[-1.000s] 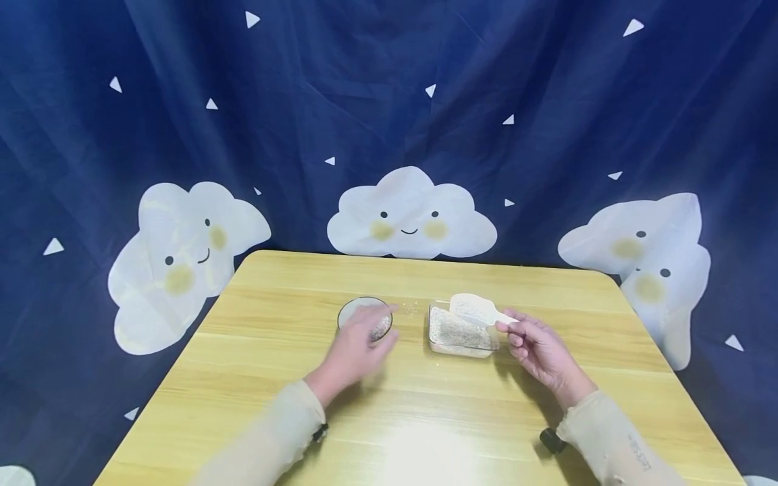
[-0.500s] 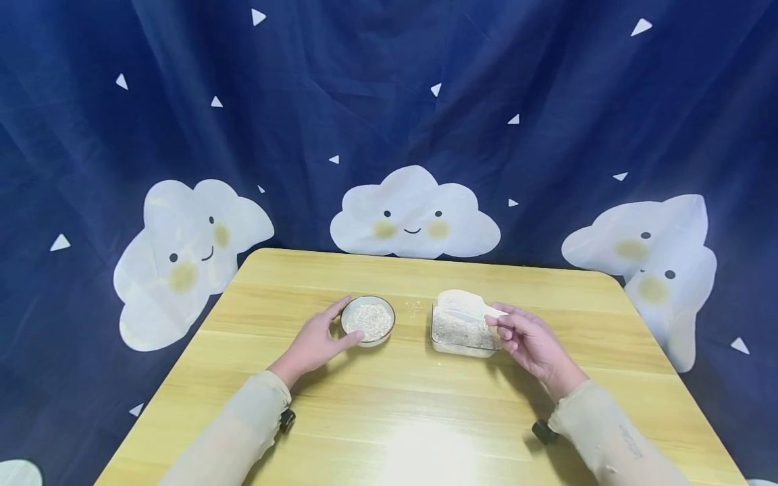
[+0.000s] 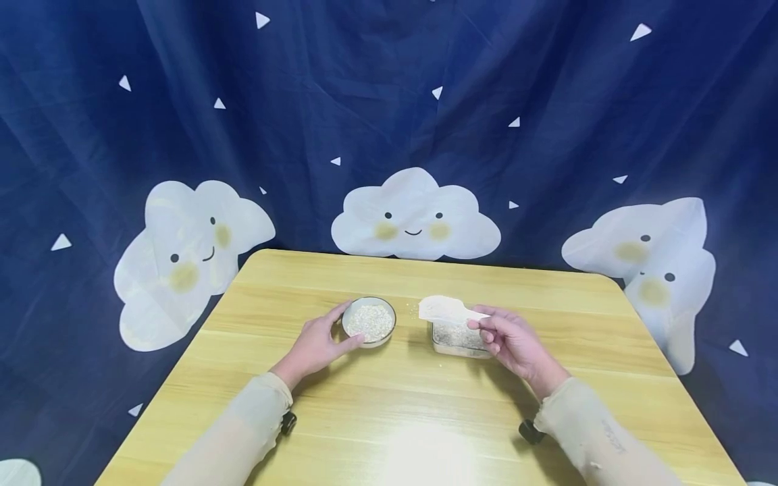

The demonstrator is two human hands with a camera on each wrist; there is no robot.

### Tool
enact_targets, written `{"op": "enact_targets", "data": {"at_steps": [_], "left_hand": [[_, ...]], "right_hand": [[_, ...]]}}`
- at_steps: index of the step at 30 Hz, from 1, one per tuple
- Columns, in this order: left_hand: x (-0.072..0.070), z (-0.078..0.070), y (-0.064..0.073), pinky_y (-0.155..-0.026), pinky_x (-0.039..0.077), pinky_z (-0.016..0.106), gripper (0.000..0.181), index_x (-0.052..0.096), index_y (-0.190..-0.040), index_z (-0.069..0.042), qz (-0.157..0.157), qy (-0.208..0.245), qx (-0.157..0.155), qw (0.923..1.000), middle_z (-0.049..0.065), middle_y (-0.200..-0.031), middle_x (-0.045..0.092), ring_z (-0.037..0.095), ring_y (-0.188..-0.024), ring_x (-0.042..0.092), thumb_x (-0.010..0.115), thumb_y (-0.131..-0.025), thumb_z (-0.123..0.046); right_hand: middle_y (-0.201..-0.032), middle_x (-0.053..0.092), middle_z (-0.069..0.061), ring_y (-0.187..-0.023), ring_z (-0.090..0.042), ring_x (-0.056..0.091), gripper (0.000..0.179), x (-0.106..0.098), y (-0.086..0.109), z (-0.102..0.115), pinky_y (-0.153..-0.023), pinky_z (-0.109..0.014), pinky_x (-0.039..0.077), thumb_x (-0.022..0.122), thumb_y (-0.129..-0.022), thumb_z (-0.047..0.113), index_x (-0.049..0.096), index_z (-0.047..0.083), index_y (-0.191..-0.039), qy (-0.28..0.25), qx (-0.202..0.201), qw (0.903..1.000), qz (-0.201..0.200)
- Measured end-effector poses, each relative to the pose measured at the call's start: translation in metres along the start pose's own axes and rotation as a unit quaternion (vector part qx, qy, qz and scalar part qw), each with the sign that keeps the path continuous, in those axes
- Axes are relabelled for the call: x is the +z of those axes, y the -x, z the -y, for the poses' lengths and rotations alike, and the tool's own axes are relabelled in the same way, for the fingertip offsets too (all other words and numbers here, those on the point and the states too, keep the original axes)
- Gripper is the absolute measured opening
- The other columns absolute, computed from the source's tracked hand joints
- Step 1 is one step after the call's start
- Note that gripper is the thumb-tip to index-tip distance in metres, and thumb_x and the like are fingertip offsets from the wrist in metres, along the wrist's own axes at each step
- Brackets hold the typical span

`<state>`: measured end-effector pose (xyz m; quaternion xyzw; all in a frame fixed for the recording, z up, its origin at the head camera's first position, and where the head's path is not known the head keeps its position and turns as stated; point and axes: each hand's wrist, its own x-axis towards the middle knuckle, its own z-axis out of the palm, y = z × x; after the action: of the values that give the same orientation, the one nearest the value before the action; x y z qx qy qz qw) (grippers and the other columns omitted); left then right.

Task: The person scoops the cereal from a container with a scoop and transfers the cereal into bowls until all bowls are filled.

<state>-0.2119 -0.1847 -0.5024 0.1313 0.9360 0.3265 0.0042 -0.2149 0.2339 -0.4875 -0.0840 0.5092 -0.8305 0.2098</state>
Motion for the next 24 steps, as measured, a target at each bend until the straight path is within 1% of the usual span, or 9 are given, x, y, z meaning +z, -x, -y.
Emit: {"op": "enact_targets", "data": {"at_steps": [2,5,9,11,14,18,21,24], "left_hand": [[0.000,0.000,0.001,-0.123,0.041,0.065,0.092,0.039,-0.167,-0.016,0.001,-0.002,-0.004,1.0000,0.020,-0.162,0.053,0.044,-0.142,0.057,0.073,-0.095,-0.062],[0.001,0.000,0.002,-0.123,0.041,0.064,0.091,0.039,-0.167,-0.015,0.004,0.003,-0.010,0.9999,0.021,-0.162,0.053,0.045,-0.142,0.057,0.073,-0.096,-0.061],[0.000,0.000,0.003,-0.125,0.039,0.064,0.092,0.037,-0.167,-0.014,0.011,0.011,-0.017,0.9997,0.021,-0.164,0.049,0.047,-0.149,0.050,0.073,-0.095,-0.060],[0.000,0.000,0.003,-0.125,0.039,0.063,0.093,0.037,-0.167,-0.014,0.013,0.011,-0.016,0.9997,0.022,-0.164,0.049,0.046,-0.149,0.050,0.073,-0.096,-0.060],[0.000,0.000,0.003,-0.126,0.039,0.061,0.092,0.036,-0.168,-0.013,0.015,0.012,-0.013,0.9997,0.022,-0.165,0.048,0.045,-0.150,0.049,0.073,-0.096,-0.059],[0.003,0.000,0.002,-0.127,0.038,0.059,0.093,0.034,-0.168,-0.012,0.020,0.019,-0.013,0.9995,0.023,-0.165,0.047,0.044,-0.152,0.047,0.072,-0.097,-0.058],[0.004,0.001,0.002,-0.128,0.037,0.058,0.094,0.033,-0.169,-0.012,0.021,0.022,-0.016,0.9994,0.023,-0.166,0.045,0.044,-0.153,0.046,0.072,-0.097,-0.058],[0.004,0.001,0.002,-0.128,0.037,0.058,0.094,0.033,-0.169,-0.012,0.022,0.025,-0.016,0.9993,0.022,-0.167,0.045,0.044,-0.154,0.045,0.072,-0.097,-0.058]], "right_hand": [[-0.098,0.082,0.001,-0.065,0.002,0.056,0.034,0.005,-0.002,-0.001,-0.051,-0.008,0.041,0.041,-0.108,-0.003,0.048,0.002,-0.140,0.008,0.007,0.9999,-0.006],[-0.096,0.082,0.002,-0.065,0.003,0.054,0.034,0.014,-0.007,-0.002,-0.050,-0.008,0.040,0.043,-0.107,-0.002,0.051,0.004,-0.139,0.019,0.015,0.9996,-0.016],[-0.095,0.081,0.003,-0.064,0.002,0.053,0.032,0.029,-0.013,-0.002,-0.050,-0.009,0.039,0.045,-0.106,-0.001,0.055,0.008,-0.135,0.028,0.022,0.9991,-0.024],[-0.094,0.081,0.003,-0.064,0.002,0.053,0.032,0.036,-0.017,-0.003,-0.050,-0.009,0.039,0.046,-0.106,-0.001,0.057,0.010,-0.133,0.032,0.024,0.9989,-0.026],[-0.094,0.082,0.003,-0.063,0.002,0.053,0.033,0.046,-0.022,-0.005,-0.049,-0.009,0.038,0.047,-0.105,-0.001,0.056,0.008,-0.136,0.039,0.026,0.9985,-0.027],[-0.092,0.082,0.002,-0.061,0.002,0.055,0.041,0.059,-0.031,-0.010,-0.048,-0.009,0.039,0.050,-0.103,0.000,0.049,-0.002,-0.144,0.046,0.029,0.9980,-0.032],[-0.090,0.082,0.002,-0.060,0.001,0.055,0.040,0.066,-0.037,-0.014,-0.047,-0.010,0.040,0.051,-0.102,-0.001,0.050,-0.003,-0.141,0.049,0.032,0.9975,-0.040],[-0.087,0.082,0.002,-0.059,0.000,0.055,0.034,0.073,-0.043,-0.017,-0.048,-0.011,0.040,0.052,-0.102,-0.001,0.055,-0.001,-0.136,0.063,0.035,0.9963,-0.047]]}}
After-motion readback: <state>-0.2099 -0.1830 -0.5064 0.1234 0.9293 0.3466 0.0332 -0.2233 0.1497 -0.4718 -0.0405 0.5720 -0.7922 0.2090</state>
